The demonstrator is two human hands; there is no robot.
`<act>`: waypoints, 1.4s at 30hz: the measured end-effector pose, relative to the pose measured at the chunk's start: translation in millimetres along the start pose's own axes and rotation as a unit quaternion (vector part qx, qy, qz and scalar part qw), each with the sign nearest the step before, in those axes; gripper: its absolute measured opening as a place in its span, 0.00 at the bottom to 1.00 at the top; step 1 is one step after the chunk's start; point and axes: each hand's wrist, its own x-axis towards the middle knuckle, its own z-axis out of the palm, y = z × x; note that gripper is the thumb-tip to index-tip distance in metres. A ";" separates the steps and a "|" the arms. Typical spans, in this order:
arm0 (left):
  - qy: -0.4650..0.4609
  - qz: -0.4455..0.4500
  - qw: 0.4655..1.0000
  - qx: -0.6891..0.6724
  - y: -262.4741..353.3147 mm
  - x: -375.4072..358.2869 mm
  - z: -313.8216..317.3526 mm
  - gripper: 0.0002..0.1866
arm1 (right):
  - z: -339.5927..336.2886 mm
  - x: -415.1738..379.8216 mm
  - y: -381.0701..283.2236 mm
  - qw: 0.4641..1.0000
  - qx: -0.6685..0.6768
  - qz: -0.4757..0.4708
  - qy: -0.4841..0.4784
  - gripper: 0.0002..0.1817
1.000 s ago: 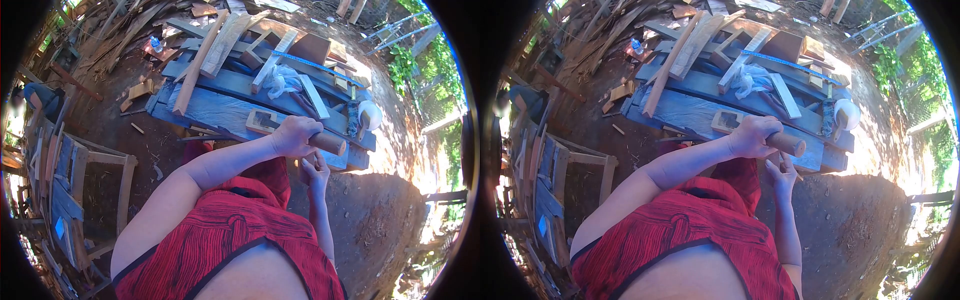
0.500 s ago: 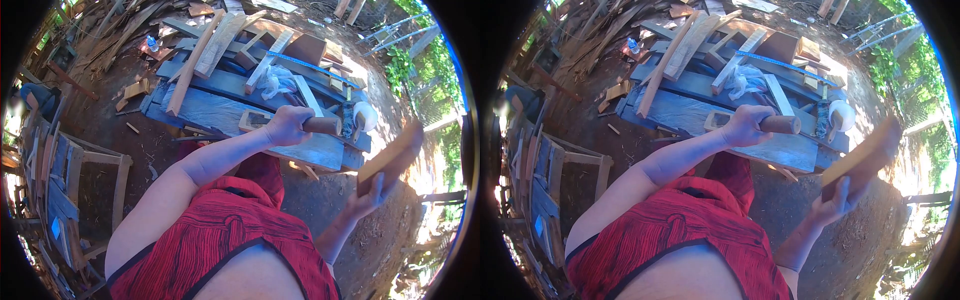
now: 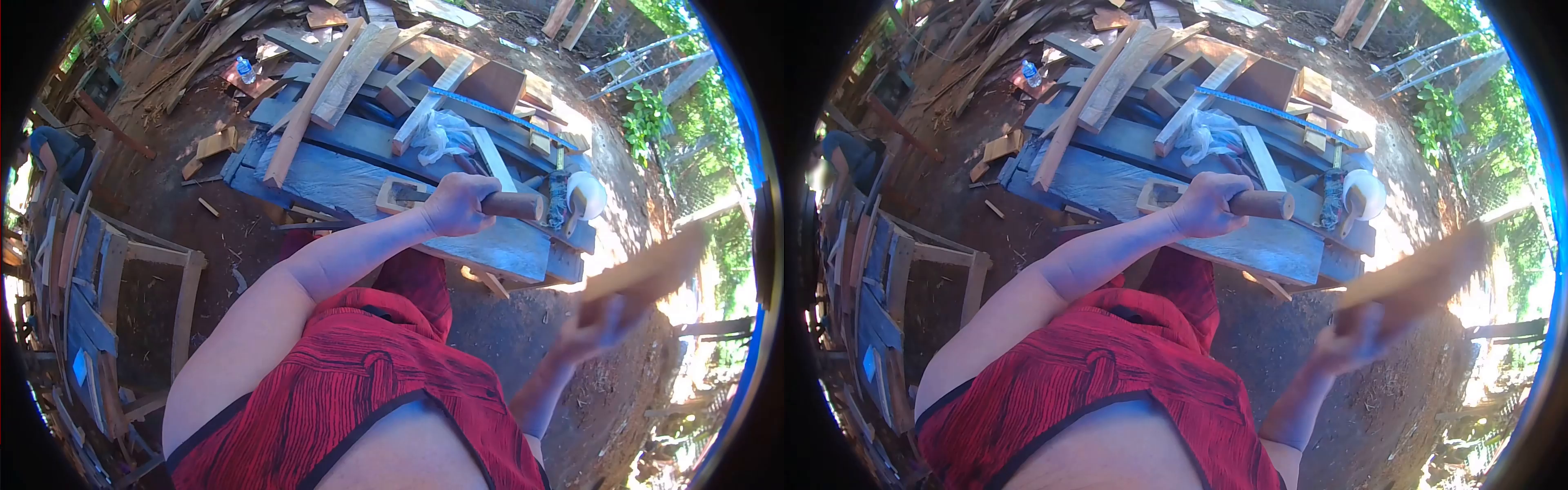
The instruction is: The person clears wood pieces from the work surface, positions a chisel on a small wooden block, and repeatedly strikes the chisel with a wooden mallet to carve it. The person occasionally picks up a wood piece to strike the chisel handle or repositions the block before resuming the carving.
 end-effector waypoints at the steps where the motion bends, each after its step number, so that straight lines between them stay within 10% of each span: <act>1: -0.001 -0.005 1.000 -0.001 -0.6 1.4 0.3 0.13 | -0.5 -4.1 10.2 0.997 -0.028 0.043 -0.056 0.21; 5: 0.011 0.000 1.000 0.004 -2.3 1.3 -1.6 0.13 | -20.7 -13.6 52.0 0.953 -0.110 0.177 -0.219 0.20; 12: 0.004 0.007 1.000 0.004 -1.8 -2.7 -0.3 0.14 | -4.1 5.2 9.5 0.994 0.013 -0.080 0.074 0.24; 14: 0.002 0.014 1.000 0.010 -3.1 -3.6 1.9 0.14 | -32.5 -8.5 38.7 0.951 -0.247 0.084 -0.164 0.22; 17: -0.018 0.012 0.999 0.043 -4.3 -7.9 1.4 0.14 | -3.6 -17.5 37.8 0.944 -0.210 0.031 -0.251 0.29; 20: 0.008 0.050 0.999 0.019 -3.1 -9.3 2.0 0.14 | -11.7 -1.0 14.7 0.956 -0.211 0.080 -0.188 0.32; 23: -0.009 0.034 0.999 0.026 -3.5 -10.0 -1.3 0.15 | -1.2 11.9 -4.6 0.993 0.011 -0.054 0.102 0.17; 25: -0.008 0.030 0.999 0.014 -5.1 -8.6 0.5 0.15 | -7.8 6.2 10.7 0.989 -0.013 -0.129 0.076 0.20; 27: -0.007 0.026 0.999 0.022 -1.6 -7.2 -3.6 0.13 | -7.7 -13.6 22.5 0.952 -0.197 0.171 -0.161 0.24; 31: 0.015 0.033 0.999 0.003 -4.2 -10.1 -5.6 0.15 | 5.6 -15.3 35.6 0.961 -0.170 0.069 -0.207 0.24; 37: 0.013 -0.002 1.000 -0.022 -3.9 -9.0 -11.3 0.15 | -1.4 6.0 13.7 0.992 0.016 -0.051 0.112 0.27; 39: 0.016 0.008 1.000 -0.011 -4.5 -8.6 -9.8 0.15 | -48.8 0.9 64.0 0.945 -0.253 0.128 -0.163 0.28; 42: 0.011 0.022 1.000 -0.006 -5.1 -12.0 -9.6 0.16 | 18.1 -23.8 31.7 0.960 -0.172 0.068 -0.208 0.18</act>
